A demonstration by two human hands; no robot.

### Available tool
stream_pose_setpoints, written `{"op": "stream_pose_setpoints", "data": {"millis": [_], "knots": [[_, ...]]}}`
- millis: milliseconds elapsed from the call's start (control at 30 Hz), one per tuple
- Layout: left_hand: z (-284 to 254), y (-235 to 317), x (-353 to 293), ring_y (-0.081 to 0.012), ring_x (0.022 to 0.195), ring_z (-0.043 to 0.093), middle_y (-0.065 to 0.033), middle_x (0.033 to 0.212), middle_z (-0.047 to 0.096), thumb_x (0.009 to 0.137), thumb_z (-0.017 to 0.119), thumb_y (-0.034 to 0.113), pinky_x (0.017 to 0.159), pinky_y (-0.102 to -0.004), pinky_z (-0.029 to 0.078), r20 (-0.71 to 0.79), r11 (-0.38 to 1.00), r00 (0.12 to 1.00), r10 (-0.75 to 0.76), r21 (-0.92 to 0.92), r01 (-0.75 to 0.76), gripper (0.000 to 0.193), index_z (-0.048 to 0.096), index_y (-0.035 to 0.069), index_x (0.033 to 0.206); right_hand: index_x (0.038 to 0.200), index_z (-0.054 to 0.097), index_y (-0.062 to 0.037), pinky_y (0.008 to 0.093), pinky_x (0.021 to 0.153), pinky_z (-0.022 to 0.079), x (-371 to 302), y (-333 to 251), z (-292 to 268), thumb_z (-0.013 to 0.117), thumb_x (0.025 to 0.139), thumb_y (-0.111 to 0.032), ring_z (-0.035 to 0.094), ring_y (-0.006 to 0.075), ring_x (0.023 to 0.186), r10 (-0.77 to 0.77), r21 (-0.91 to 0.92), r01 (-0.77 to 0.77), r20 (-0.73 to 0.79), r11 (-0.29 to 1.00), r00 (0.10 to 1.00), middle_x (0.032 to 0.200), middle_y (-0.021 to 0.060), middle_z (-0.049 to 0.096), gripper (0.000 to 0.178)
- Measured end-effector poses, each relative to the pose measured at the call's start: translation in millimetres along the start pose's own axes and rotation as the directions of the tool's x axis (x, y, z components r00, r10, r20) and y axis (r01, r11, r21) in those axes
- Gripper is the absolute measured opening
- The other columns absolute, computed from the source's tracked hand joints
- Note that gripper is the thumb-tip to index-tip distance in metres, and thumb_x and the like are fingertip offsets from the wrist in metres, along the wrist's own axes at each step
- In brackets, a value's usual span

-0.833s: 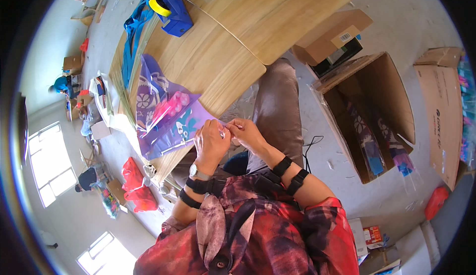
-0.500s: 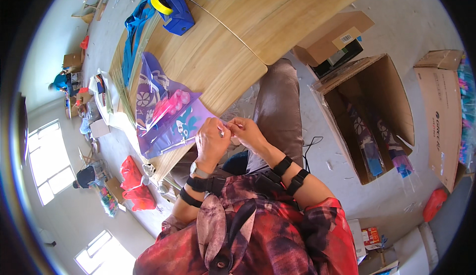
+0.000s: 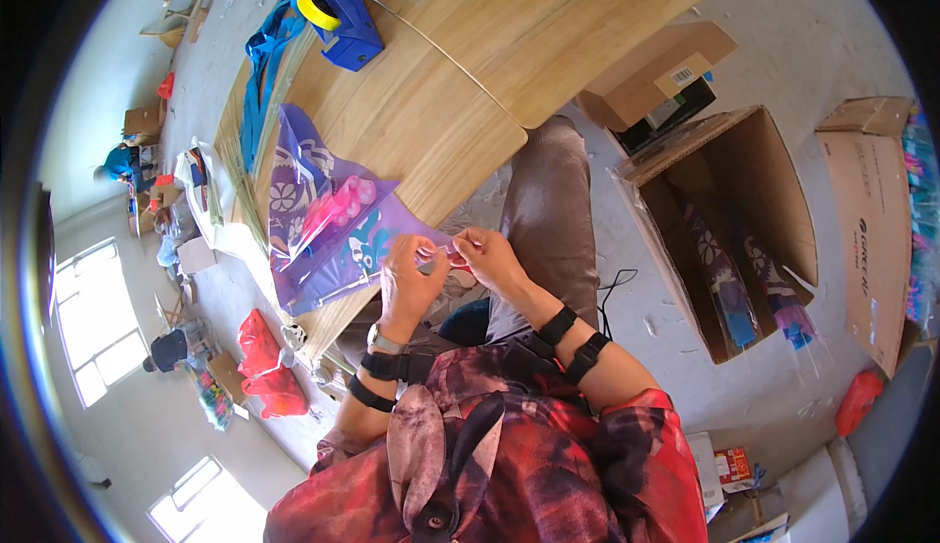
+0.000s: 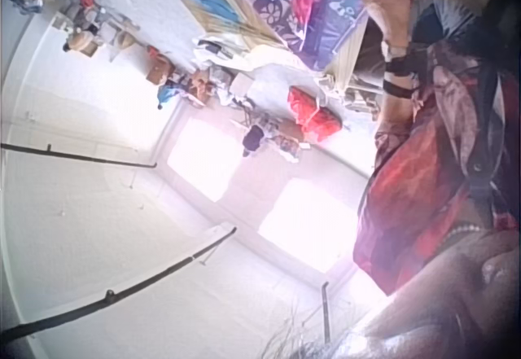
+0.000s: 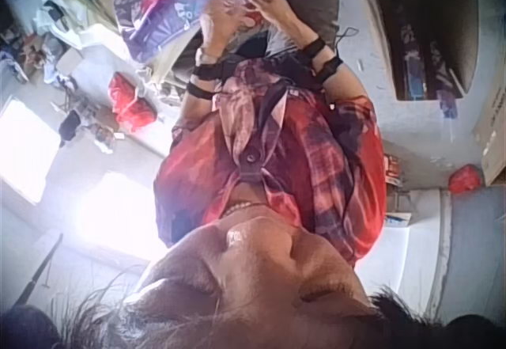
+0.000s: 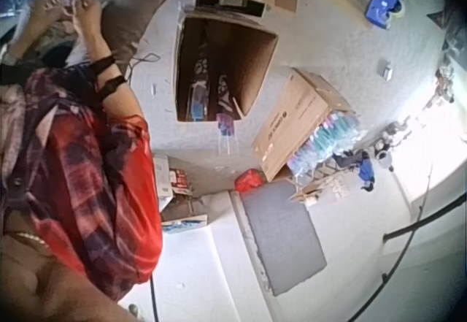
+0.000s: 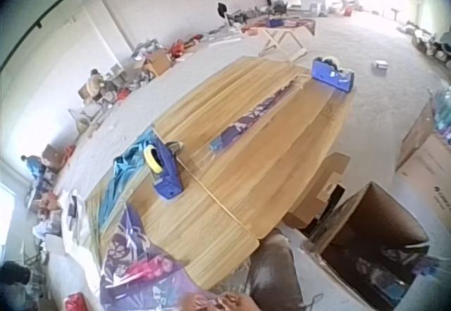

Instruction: Assemble a kite by attaching spars and structural components to the kite skin.

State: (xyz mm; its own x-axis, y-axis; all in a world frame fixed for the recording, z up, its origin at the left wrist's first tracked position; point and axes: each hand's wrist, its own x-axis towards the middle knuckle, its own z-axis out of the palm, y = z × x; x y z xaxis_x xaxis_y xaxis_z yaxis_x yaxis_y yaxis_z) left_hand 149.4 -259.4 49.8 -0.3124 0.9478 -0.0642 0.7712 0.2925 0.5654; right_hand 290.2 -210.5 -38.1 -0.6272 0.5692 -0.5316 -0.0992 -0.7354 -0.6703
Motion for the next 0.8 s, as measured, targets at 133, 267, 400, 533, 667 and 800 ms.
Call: {"op": "stream_pose_setpoints", "data": {"millis": [133, 267, 400, 533, 667, 800], "knots": [[3.3, 5.8, 1.3, -0.0279, 0.076, 0.065, -0.0116, 0.084, 0.062, 0.081, 0.078, 0.012, 0.068, -0.0389, 0.053, 0.029, 0.995, 1.0, -0.009, 0.097, 0.006, 0.021, 0.061, 0.003, 0.088, 0.103, 0.068, 0.0007, 0.0276, 0.087, 0.054, -2.1, -5.2, 0.0, 0.061, 0.106, -0.02, 0.066, 0.011, 0.091, 0.046, -0.112, -0.043, 0.019, 0.993, 0.999, 0.094, 0.0018, 0.07, 0.022], [6.1, 8.2, 6.0, -0.0297, 0.076, 0.065, -0.0116, 0.083, 0.061, 0.081, 0.077, 0.013, 0.068, -0.0409, 0.053, 0.025, 0.986, 0.999, 0.023, 0.164, -0.027, 0.02, 0.061, 0.005, 0.087, 0.098, 0.067, 0.0027, 0.0266, 0.072, 0.055, -0.3, 0.7, 2.4, 0.063, 0.104, -0.017, 0.067, 0.0104, 0.081, -0.041, -0.079, 0.039, -0.021, 0.996, 0.999, 0.085, 0.0052, 0.07, 0.021], [7.9, 8.3, 5.9, -0.0311, 0.076, 0.065, -0.0115, 0.082, 0.062, 0.081, 0.075, 0.011, 0.067, -0.0426, 0.053, 0.027, 0.978, 0.998, 0.049, 0.201, -0.053, 0.016, 0.061, 0.005, 0.086, 0.097, 0.067, 0.0027, 0.0276, 0.069, 0.054, 1.5, 4.1, 2.4, 0.064, 0.103, -0.017, 0.066, 0.0101, 0.08, -0.053, -0.131, 0.049, -0.028, 0.99, 0.998, 0.083, 0.0052, 0.07, 0.021], [9.9, 7.2, 5.1, -0.0342, 0.082, 0.065, -0.011, 0.086, 0.062, 0.082, 0.072, 0.015, 0.073, -0.0469, 0.052, 0.072, 0.976, 0.997, 0.0, 0.217, -0.016, 0.015, 0.061, 0.006, 0.086, 0.097, 0.068, 0.0028, 0.0298, 0.068, 0.054, 3.2, 7.8, 1.4, 0.065, 0.102, -0.019, 0.064, 0.0101, 0.076, -0.093, -0.225, 0.084, -0.029, 0.971, 0.995, 0.08, 0.007, 0.069, 0.022], [10.8, 4.0, 5.1, -0.0344, 0.081, 0.065, -0.0117, 0.085, 0.062, 0.083, 0.071, 0.012, 0.071, -0.0467, 0.052, 0.065, 0.982, 0.998, 0.003, 0.188, -0.015, 0.014, 0.06, 0.005, 0.086, 0.097, 0.069, 0.0019, 0.0318, 0.069, 0.053, 2.4, 3.3, 4.3, 0.065, 0.101, -0.02, 0.066, 0.0148, 0.073, -0.131, -0.307, 0.111, -0.047, 0.945, 0.99, 0.08, 0.0119, 0.071, 0.022], [7.7, 0.3, 5.3, -0.0322, 0.075, 0.066, -0.0133, 0.084, 0.063, 0.084, 0.07, 0.006, 0.068, -0.0424, 0.053, 0.063, 0.999, 0.998, -0.002, 0.043, -0.001, 0.011, 0.06, 0.004, 0.087, 0.099, 0.069, 0.0015, 0.0336, 0.071, 0.054, 0.8, -4.7, 5.8, 0.064, 0.101, -0.018, 0.068, 0.0226, 0.072, -0.165, -0.498, 0.12, -0.048, 0.859, 0.985, 0.083, 0.0166, 0.071, 0.02]]}}
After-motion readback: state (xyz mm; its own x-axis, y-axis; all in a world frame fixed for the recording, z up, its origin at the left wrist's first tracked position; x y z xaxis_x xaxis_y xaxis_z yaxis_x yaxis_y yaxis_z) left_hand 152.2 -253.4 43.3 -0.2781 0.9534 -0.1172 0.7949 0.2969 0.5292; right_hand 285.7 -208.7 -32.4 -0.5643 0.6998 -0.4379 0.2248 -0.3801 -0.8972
